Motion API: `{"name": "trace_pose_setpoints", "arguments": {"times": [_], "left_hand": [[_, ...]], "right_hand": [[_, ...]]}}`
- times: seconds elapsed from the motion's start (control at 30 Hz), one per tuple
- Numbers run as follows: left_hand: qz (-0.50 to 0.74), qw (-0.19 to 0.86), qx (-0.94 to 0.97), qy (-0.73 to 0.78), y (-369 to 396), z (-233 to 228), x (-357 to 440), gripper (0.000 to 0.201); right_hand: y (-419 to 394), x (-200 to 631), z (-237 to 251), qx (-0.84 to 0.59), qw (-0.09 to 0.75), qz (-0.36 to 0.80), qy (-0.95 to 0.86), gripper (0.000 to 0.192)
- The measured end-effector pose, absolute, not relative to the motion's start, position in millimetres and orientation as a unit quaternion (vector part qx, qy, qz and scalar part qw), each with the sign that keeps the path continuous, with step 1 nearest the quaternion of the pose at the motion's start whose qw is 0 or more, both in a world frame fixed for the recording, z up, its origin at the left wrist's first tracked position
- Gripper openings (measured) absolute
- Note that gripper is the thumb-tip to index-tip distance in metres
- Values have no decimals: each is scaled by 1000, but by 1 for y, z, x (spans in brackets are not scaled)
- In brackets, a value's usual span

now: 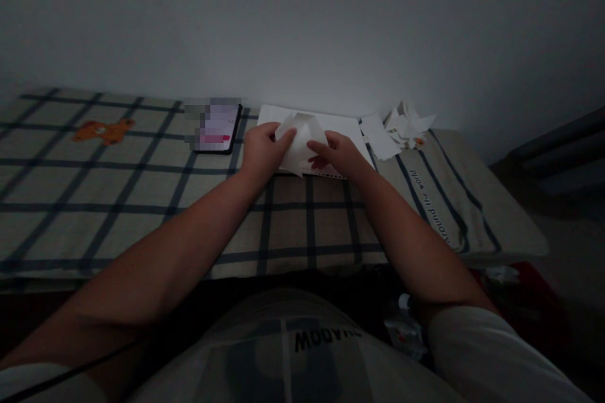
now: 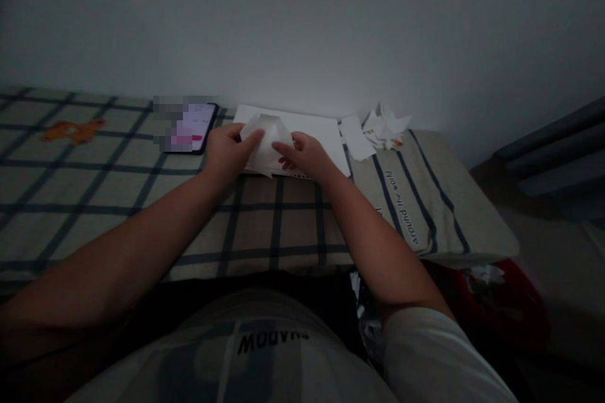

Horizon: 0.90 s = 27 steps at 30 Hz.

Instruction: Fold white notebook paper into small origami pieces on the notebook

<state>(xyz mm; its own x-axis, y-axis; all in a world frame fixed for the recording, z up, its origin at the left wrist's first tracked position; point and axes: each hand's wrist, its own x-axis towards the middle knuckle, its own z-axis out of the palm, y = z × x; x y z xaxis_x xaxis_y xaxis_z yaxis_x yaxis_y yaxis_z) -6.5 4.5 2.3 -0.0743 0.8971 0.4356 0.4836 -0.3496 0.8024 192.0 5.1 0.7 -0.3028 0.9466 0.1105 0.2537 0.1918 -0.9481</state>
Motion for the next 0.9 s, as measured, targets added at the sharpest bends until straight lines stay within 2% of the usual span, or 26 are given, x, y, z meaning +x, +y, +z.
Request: {"name": "trace_pose_setpoints", "arguments": {"times": [0.17, 0.3, 0.43, 0.6, 0.77, 0.9], "left_hand": [[554, 316, 580, 507, 6, -5, -1, 30], [569, 444, 521, 456, 4, -8, 8, 38], [580, 523, 481, 398, 1, -7, 14, 48], [605, 579, 429, 338, -2, -4, 17, 43], [578, 604, 423, 350, -8, -5, 20, 44], [548, 572, 468, 392, -12, -5, 22, 46]], "right_hand": [[3, 190, -1, -450, 395, 448, -664, 43], [-2, 185, 1, -463, 438, 374, -674, 43], [-5, 178, 2, -446, 498, 323, -670, 44], [-7, 171, 2, -443, 526, 344, -640, 55], [-13, 168, 3, -481, 494, 301, -659, 40], [-16, 169, 4, -497, 496, 287, -651, 33]]}}
